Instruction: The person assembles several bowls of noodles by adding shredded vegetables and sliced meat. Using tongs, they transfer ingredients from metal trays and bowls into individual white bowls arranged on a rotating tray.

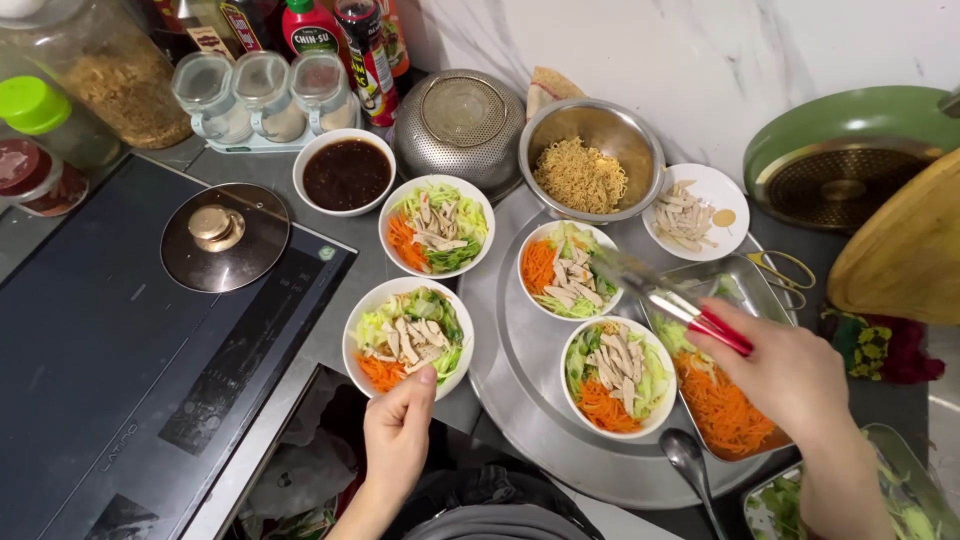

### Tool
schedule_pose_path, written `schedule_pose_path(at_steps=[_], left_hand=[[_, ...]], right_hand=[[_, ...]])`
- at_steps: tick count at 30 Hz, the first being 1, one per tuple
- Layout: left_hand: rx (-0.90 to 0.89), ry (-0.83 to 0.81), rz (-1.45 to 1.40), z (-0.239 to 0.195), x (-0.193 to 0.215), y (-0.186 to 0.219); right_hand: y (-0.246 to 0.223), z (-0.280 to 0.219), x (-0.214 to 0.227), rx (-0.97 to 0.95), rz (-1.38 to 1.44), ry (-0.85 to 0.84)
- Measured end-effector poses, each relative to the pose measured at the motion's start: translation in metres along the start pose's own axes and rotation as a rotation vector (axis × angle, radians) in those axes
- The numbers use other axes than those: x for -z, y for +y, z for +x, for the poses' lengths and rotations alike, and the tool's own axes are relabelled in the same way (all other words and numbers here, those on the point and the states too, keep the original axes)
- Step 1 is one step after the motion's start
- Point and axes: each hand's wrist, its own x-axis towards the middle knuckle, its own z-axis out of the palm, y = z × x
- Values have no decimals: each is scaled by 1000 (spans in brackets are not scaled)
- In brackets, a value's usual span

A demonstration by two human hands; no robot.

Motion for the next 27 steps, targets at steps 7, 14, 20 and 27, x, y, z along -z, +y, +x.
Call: schedule_pose_path(at_steps=[7, 14, 20, 27], left_hand=[[-8, 6, 30, -1, 2, -2], [19, 36, 43, -2, 6, -4], [10, 40, 48, -4, 7, -10], [-23, 5, 57, 0, 1, -6]], right_hand=[[-12, 29, -30, 303, -192, -58], [-23, 27, -23, 262, -85, -58], [-21, 15, -5, 131, -206, -235], [-14, 4, 23, -18, 132, -284]])
